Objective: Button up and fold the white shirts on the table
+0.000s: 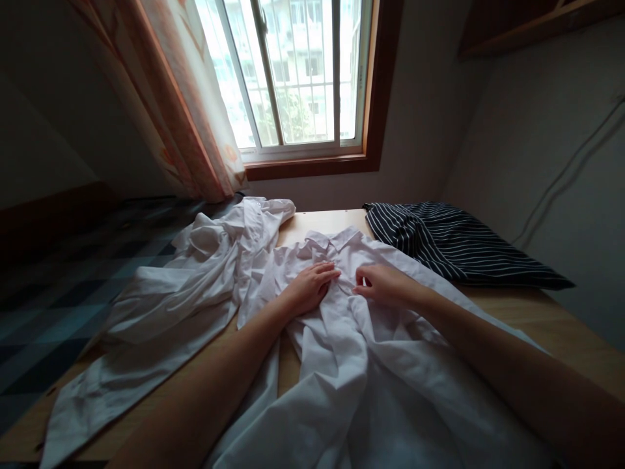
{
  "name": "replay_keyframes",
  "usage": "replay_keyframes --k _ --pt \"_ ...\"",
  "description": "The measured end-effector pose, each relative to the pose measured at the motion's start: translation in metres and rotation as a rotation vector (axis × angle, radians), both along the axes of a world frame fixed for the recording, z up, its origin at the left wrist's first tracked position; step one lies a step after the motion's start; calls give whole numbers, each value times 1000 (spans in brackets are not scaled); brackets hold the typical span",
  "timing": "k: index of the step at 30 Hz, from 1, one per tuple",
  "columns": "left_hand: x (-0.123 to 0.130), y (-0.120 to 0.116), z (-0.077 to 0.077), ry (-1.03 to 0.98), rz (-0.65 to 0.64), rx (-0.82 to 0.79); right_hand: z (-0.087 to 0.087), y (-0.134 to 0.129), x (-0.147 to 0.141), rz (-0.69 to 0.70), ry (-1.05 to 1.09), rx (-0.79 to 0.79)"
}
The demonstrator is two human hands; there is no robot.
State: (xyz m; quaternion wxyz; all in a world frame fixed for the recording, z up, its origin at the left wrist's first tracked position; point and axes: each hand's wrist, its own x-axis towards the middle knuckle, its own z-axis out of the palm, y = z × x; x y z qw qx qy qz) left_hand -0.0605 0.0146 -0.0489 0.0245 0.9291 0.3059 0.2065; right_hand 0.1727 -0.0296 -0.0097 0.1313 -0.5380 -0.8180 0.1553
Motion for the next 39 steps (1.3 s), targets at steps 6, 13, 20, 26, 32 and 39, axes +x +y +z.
replay_keyframes --k 6,13,20,26,32,39 --pt "0 2 -3 -50 -11 -5 -1 -2 -9 292 175 261" --pt "1 -2 4 -87 3 0 -9 -1 -9 145 115 188" --pt "7 -19 27 -117 204 43 -7 -1 -9 143 66 189" --pt "18 -30 26 80 252 97 -2 -6 -12 164 3 221" --pt "18 -34 29 105 231 78 -4 8 0 93 270 34" --pt "19 -38 34 117 131 154 -24 24 11 54 755 -295"
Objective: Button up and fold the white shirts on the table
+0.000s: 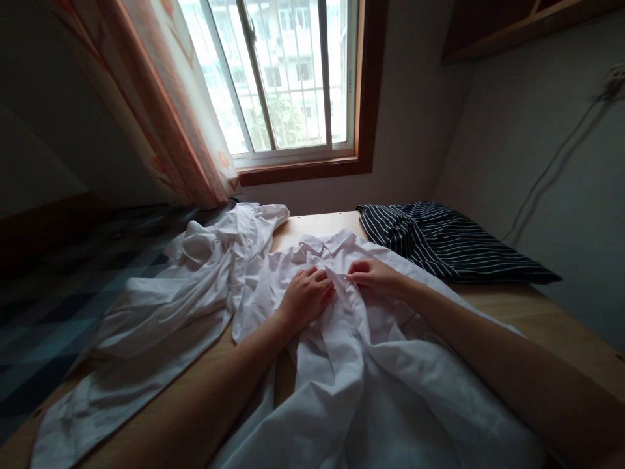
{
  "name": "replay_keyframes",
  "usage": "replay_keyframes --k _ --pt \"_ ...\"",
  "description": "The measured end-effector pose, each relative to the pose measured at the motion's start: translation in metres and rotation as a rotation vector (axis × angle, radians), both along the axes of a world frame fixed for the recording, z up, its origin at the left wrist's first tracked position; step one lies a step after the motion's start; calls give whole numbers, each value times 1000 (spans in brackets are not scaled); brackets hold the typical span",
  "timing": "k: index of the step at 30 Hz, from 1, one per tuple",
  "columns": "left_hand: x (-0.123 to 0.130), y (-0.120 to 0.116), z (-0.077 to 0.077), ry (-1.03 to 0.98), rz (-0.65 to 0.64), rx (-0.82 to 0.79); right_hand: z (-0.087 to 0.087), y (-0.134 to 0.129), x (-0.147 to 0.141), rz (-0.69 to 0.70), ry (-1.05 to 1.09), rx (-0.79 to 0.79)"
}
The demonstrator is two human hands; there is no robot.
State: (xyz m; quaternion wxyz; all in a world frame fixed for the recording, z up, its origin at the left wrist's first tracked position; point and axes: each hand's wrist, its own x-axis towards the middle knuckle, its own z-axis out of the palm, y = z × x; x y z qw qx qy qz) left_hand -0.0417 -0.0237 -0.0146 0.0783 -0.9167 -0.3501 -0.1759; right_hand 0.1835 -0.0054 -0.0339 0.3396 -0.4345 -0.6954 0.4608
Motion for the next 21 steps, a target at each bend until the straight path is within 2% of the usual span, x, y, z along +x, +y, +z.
replay_keyframes --k 5,8,10,17,21 --pt "-5 -1 0 -121 -105 -28 0 -3 2 -1 158 -229" --pt "-5 1 -2 -97 -191 -117 3 -4 5 25 194 -253" --pt "-4 2 -4 -94 -199 -167 4 -4 6 28 191 -248" --pt "2 2 -8 -226 44 -288 1 -1 7 42 168 -249" --pt "7 1 -10 -209 98 -316 -3 2 8 41 86 -203"
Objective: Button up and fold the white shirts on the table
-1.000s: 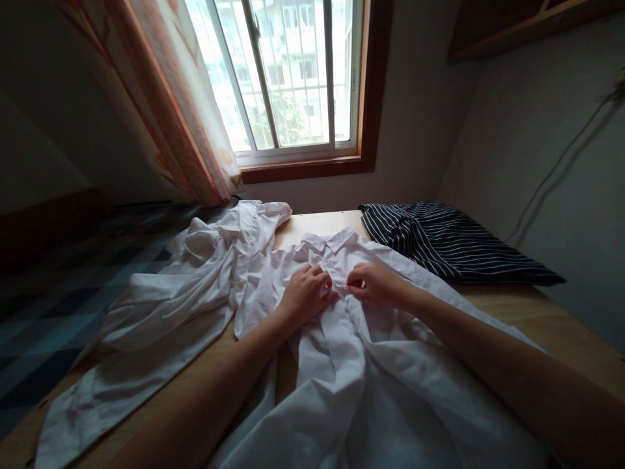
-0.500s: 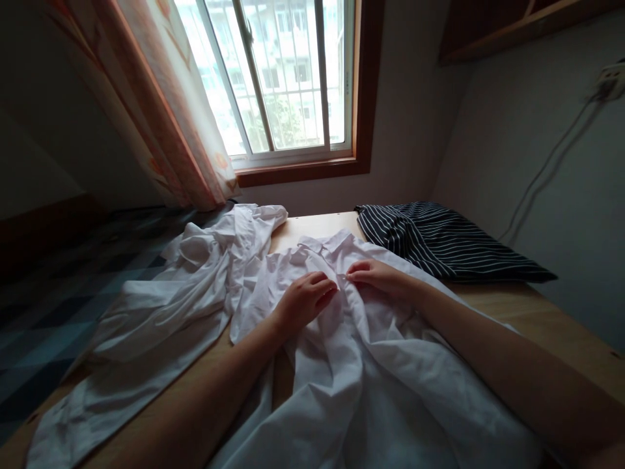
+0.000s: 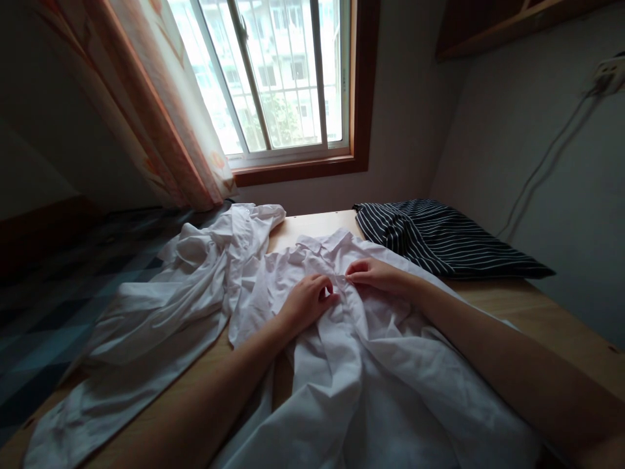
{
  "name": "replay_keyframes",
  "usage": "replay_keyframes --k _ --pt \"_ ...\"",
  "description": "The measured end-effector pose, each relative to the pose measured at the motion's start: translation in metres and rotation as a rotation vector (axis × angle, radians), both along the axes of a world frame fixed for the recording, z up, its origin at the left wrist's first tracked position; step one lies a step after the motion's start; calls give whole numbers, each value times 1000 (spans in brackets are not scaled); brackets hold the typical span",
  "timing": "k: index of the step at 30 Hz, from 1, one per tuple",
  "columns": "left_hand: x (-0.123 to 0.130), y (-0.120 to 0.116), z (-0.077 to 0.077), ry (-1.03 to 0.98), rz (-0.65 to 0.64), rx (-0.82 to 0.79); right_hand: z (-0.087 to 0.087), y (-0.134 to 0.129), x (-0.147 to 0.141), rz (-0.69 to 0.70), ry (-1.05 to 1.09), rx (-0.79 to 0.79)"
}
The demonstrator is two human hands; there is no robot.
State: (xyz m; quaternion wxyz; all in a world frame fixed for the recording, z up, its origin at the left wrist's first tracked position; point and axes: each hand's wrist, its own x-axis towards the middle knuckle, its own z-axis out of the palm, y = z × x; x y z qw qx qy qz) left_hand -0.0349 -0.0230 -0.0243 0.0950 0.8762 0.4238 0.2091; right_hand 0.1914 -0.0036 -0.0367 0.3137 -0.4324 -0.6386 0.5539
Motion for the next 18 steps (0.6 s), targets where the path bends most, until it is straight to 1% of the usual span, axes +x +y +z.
replay_keyframes --k 5,9,15,18 --pt "0 -1 0 2 -20 -8 -2 1 -1 16 -156 148" --pt "0 0 -3 -3 -1 -1 0 0 -4 7 -259 255" --pt "2 2 -8 -5 31 20 4 -2 -6 -21 -315 312" --pt "3 1 -7 1 35 8 5 -1 -5 -3 -315 331"
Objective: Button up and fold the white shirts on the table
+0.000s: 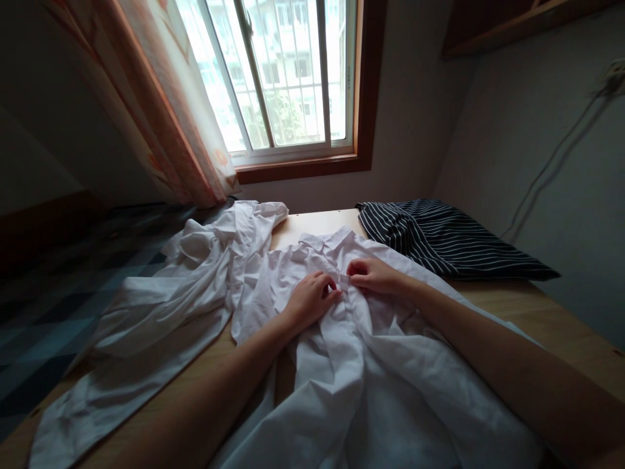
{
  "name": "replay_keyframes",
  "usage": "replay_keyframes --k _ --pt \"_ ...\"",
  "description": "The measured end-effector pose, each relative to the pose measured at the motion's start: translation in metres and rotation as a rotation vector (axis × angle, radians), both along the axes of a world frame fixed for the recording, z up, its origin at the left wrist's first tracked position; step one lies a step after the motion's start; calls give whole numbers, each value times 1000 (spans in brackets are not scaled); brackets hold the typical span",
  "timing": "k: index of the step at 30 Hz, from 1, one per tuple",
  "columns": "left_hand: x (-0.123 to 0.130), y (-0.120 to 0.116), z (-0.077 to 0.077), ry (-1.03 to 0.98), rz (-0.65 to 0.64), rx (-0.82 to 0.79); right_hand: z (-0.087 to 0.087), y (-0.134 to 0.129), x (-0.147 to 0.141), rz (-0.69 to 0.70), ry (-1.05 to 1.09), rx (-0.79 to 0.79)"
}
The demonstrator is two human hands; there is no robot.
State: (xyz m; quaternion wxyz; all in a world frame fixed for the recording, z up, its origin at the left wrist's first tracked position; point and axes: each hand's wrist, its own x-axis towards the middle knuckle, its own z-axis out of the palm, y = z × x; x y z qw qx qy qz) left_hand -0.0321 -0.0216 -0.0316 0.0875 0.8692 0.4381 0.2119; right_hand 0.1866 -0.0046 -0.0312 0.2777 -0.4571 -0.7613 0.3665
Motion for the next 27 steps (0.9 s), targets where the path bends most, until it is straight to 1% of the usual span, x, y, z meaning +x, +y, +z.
replay_keyframes --k 4,9,12,14,16,19,21,23,27 --pt "1 -1 2 11 16 -30 5 -1 -2 29 -1 7" --pt "1 -1 3 0 11 -34 6 -8 -12 -102 -118 136" --pt "0 -2 2 -1 0 -39 2 -8 -13 -109 -92 150" --pt "0 -2 2 -5 -9 -41 1 -6 -9 -73 -36 80" --pt "0 -2 2 -11 -18 -38 2 -5 -4 -40 37 -35" --pt "0 -2 2 -14 -33 -30 4 -5 0 -18 128 -202" --pt "0 -2 3 -12 -33 -31 6 -6 1 -8 161 -276" --pt "0 -3 3 -14 -28 -35 7 -7 1 -3 175 -311" --pt "1 -3 4 -33 -21 -46 7 -7 0 -26 196 -308"
